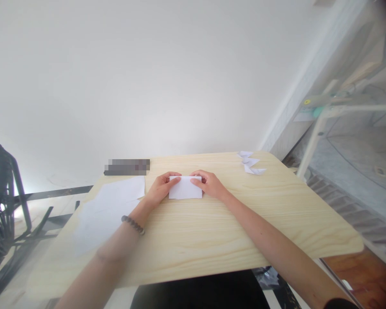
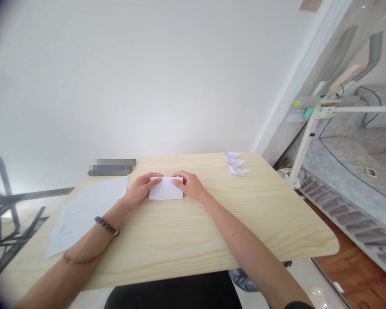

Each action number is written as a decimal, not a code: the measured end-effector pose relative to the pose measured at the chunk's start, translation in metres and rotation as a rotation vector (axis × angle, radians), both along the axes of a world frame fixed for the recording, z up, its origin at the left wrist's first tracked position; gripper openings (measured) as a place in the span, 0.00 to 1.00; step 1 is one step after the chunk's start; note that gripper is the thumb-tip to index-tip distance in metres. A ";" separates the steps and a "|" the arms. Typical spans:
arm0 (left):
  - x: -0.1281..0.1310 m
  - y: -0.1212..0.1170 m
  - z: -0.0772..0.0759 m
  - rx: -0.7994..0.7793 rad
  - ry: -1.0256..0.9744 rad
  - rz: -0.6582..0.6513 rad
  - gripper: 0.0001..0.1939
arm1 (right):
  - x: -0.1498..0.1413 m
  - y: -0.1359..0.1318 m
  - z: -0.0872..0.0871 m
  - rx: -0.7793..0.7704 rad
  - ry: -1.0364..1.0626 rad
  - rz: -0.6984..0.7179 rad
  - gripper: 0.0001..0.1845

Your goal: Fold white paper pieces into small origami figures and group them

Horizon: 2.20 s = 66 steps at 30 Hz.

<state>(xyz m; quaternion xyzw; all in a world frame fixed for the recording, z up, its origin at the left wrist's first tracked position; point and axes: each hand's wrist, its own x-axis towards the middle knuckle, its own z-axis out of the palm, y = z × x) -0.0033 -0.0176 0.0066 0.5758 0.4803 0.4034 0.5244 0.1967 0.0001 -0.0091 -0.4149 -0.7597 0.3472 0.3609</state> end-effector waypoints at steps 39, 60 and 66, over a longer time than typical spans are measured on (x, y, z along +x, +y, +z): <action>-0.001 0.000 -0.002 0.009 0.010 -0.027 0.22 | 0.000 -0.002 0.005 -0.023 0.016 0.004 0.15; 0.003 -0.003 0.004 -0.009 0.011 0.047 0.22 | 0.001 -0.001 0.005 -0.040 0.026 0.019 0.17; 0.003 -0.003 0.004 -0.025 0.003 0.048 0.23 | 0.000 -0.002 0.005 -0.028 0.051 0.030 0.16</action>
